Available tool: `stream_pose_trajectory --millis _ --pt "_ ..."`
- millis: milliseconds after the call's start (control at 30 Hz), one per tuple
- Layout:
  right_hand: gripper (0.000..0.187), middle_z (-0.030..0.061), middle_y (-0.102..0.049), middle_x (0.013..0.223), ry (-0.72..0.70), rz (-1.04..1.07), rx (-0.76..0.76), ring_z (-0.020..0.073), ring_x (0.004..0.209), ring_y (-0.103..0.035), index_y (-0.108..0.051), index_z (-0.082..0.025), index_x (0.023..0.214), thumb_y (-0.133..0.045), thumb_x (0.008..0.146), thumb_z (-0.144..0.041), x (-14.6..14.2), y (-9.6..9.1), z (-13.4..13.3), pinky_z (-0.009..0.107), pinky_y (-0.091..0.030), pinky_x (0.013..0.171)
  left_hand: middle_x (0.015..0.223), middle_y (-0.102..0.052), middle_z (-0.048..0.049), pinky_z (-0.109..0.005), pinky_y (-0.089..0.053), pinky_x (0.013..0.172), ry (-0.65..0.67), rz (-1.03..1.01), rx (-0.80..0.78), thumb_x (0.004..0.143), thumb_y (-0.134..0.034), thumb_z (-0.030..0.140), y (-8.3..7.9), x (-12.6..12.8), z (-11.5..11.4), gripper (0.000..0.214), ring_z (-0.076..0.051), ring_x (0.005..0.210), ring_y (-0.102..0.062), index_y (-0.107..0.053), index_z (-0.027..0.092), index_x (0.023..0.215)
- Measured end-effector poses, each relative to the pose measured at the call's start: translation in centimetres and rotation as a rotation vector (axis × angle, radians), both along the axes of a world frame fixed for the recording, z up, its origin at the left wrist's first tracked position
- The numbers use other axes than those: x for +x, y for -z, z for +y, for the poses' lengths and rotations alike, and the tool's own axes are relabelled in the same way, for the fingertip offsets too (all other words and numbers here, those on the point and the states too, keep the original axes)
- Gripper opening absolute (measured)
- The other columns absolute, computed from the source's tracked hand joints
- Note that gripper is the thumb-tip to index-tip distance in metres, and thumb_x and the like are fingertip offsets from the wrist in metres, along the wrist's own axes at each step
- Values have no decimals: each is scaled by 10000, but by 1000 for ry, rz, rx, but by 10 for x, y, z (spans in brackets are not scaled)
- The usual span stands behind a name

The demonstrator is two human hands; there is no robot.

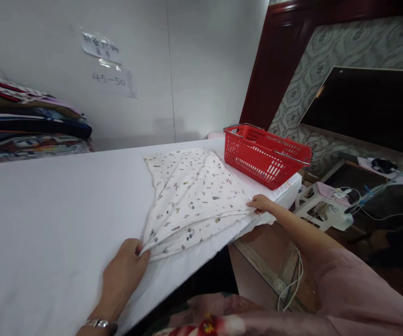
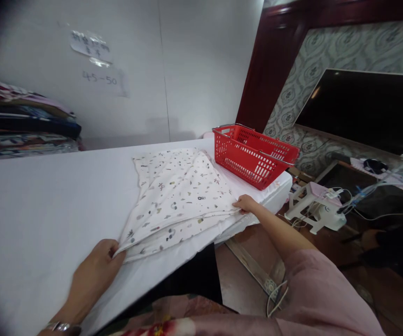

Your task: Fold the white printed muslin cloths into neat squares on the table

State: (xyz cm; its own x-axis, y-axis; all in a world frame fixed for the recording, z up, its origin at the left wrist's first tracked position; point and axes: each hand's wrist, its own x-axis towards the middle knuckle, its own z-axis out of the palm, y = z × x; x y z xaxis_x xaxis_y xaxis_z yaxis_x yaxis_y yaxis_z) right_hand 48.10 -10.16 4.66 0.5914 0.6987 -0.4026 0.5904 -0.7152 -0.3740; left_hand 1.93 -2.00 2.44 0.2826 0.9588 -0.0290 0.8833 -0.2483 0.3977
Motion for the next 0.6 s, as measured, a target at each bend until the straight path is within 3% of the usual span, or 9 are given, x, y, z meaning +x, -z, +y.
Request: stream_pose_trajectory --millis 200,400,600 --pt "249 80 -643 701 -60 -197 1 176 624 -604 -624 -122 790 -641 754 -368 -7 3 -2 235 -395 544 865 -552 -12 -257 -344 551 21 38 33 837 -373 322 2 1 -2 146 -155 683 -540 -458 210 795" --pt "212 71 -644 750 -48 -239 27 171 687 -608 -613 -126 798 -561 805 -332 -9 6 -5 226 -385 565 1150 -512 -73 -293 -414 755 170 104 305 819 -421 221 1 11 1 229 -216 1013 -503 -491 192 1035" --pt "175 65 -629 765 -3 -196 90 198 788 -593 -589 -145 764 -644 720 -305 -6 10 -2 233 -398 604 1143 -502 -66 -286 -414 616 138 109 208 850 -383 234 -4 19 3 242 -195 919 -545 -492 202 1065"
